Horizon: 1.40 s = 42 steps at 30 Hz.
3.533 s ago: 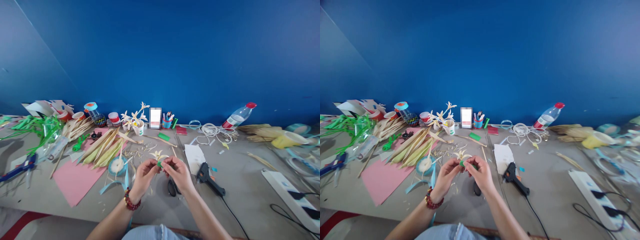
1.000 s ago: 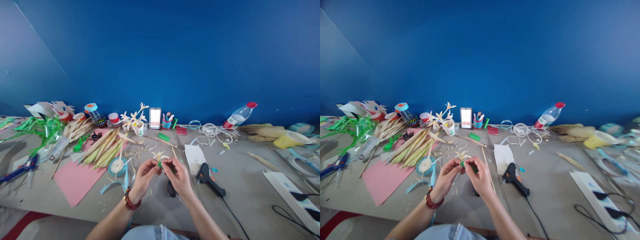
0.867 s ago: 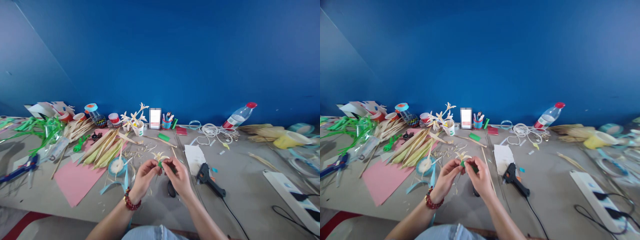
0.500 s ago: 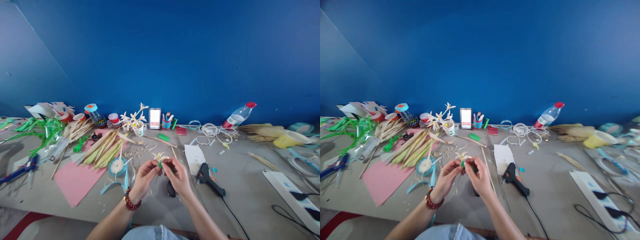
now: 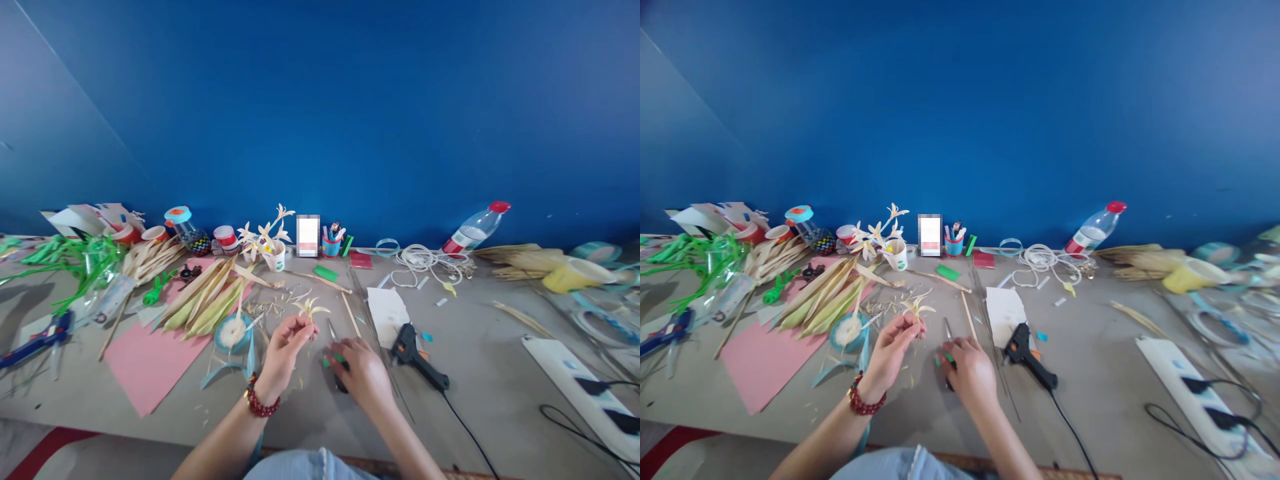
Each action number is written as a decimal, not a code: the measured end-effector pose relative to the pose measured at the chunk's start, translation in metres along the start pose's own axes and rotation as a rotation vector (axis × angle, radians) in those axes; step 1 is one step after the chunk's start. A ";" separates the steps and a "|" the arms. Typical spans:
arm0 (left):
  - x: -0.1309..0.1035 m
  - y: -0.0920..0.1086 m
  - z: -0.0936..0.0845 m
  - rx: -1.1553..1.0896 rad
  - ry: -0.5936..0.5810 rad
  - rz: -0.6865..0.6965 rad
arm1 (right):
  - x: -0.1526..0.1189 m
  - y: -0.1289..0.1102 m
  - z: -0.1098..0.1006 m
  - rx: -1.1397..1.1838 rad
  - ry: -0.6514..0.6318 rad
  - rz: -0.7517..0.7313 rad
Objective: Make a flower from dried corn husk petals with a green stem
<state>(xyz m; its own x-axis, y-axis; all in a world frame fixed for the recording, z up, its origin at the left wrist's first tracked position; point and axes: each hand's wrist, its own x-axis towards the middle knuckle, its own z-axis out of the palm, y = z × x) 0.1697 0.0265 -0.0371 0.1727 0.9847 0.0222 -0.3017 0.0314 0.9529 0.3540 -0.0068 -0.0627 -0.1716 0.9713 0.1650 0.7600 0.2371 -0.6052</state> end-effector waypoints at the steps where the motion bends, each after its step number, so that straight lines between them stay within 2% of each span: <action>1: 0.000 0.000 0.000 -0.003 -0.005 -0.001 | -0.004 0.006 -0.007 -0.043 0.053 -0.034; 2: 0.000 0.000 -0.001 -0.003 -0.010 -0.001 | -0.009 0.014 -0.015 -0.092 0.117 -0.055; 5: 0.000 -0.001 -0.002 0.004 -0.018 0.000 | -0.030 0.055 -0.044 -0.316 0.359 0.015; 9: 0.001 -0.001 -0.001 0.002 -0.027 0.014 | -0.063 0.116 -0.069 -0.490 0.311 0.147; 13: 0.001 -0.001 0.002 -0.010 -0.034 0.009 | -0.074 0.143 -0.071 -0.480 0.204 0.062; 19: -0.001 0.000 0.001 0.002 -0.040 0.001 | -0.063 0.151 -0.073 -0.413 0.168 -0.012; 24: -0.001 0.003 0.002 -0.009 -0.047 -0.004 | -0.065 0.153 -0.077 -0.387 0.244 -0.017; 29: -0.001 0.002 0.002 -0.013 -0.053 -0.022 | -0.064 0.153 -0.080 -0.366 0.223 -0.030; 38: 0.000 0.001 0.002 -0.036 -0.052 -0.030 | -0.066 0.152 -0.088 -0.195 0.157 0.136; 40: 0.000 0.003 0.003 -0.036 -0.047 -0.039 | -0.067 0.149 -0.092 -0.078 0.215 0.168; 42: 0.000 0.005 0.005 -0.028 -0.039 -0.050 | -0.067 0.140 -0.094 0.149 0.335 0.212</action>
<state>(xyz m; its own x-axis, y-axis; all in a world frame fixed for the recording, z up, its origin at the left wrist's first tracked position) 0.1728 0.0261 -0.0307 0.2246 0.9744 -0.0128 -0.3179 0.0857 0.9442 0.5313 -0.0407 -0.0852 0.2110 0.9440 0.2538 0.6534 0.0569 -0.7549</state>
